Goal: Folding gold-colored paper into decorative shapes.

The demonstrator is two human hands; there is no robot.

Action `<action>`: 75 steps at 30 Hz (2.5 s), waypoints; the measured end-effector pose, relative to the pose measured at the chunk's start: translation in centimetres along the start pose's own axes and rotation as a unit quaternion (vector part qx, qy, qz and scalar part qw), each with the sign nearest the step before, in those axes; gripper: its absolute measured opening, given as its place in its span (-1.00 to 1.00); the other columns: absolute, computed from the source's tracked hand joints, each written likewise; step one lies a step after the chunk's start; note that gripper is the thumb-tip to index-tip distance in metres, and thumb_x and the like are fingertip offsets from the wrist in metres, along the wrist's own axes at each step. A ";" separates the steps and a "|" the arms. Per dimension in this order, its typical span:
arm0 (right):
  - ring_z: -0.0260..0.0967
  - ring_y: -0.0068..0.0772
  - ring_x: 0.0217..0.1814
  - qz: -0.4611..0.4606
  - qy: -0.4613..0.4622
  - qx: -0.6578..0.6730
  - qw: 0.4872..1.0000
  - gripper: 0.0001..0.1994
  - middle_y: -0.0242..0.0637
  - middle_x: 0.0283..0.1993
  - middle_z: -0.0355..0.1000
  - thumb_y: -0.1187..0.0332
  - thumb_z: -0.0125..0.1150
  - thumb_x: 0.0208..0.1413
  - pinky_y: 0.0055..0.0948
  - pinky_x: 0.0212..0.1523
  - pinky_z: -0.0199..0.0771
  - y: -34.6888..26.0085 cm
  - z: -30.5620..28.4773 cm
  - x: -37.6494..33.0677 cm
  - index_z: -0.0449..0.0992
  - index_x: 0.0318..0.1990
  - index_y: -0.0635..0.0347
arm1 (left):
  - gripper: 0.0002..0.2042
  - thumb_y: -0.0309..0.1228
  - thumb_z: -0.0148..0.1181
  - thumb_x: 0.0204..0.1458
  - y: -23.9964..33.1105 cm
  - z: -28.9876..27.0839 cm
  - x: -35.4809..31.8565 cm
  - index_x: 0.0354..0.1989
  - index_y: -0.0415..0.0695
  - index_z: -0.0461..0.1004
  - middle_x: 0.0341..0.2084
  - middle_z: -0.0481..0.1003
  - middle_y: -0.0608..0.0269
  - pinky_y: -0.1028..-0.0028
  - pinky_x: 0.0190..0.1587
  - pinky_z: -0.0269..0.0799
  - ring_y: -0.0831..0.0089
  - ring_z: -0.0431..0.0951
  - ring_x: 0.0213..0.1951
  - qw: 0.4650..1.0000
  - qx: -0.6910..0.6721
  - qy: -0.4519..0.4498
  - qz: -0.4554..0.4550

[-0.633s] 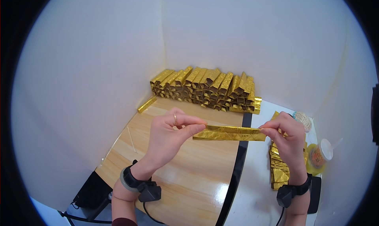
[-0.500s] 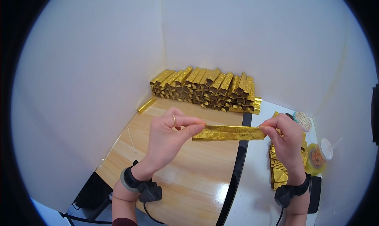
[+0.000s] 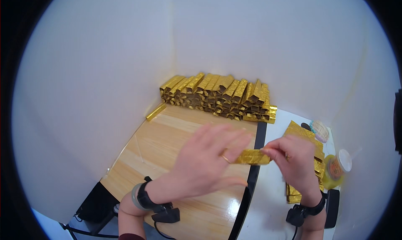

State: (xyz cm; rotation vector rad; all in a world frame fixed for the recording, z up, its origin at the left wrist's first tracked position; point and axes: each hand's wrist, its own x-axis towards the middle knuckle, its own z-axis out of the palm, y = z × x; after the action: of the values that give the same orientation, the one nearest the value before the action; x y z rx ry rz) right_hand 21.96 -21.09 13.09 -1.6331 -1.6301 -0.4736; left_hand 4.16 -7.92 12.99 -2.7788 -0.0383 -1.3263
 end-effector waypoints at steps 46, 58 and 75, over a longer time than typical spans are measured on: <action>0.35 -0.52 -0.45 -0.141 -0.058 0.285 0.946 -0.67 -0.44 -0.43 0.41 0.38 0.50 -0.26 -0.58 -0.52 0.29 -1.1 -2.7 0.3 0.63 -0.23 0.04 | -0.62 -0.50 0.36 -0.17 0.7 1.1 -1.7 -0.16 -0.18 0.35 -0.47 0.45 0.34 0.58 -0.35 0.35 0.59 0.45 -0.42 0.682 -0.652 -0.235 -0.234; 0.34 -0.55 -0.41 -0.093 -0.105 0.306 0.942 -0.79 -0.39 -0.34 0.37 0.46 0.45 -0.18 -0.59 -0.46 0.38 -1.4 -2.1 0.2 0.61 -0.32 0.11 | -0.45 -0.28 0.33 -0.19 0.9 2.0 -2.4 -0.04 -0.18 0.23 -0.49 0.42 0.12 0.53 -0.59 0.40 0.41 0.50 -0.49 0.273 -0.853 -0.355 -0.269; 0.30 -0.58 -0.44 -0.006 -0.025 0.312 0.950 -0.81 -0.40 -0.45 0.36 0.51 0.49 -0.27 -0.61 -0.45 0.25 -2.4 -1.5 -0.6 0.57 -0.46 0.13 | -0.63 -0.14 0.48 -0.32 3.5 -3.2 -2.6 -0.24 0.24 0.58 -0.26 0.41 0.62 0.38 -0.23 0.24 0.40 0.22 -0.11 0.990 0.096 0.088 0.046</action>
State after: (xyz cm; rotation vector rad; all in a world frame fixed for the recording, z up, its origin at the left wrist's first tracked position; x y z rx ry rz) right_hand 19.92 -22.90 14.20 -1.1602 -1.6085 0.0857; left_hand 0.22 -11.60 12.82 -2.4674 -0.0273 -1.4542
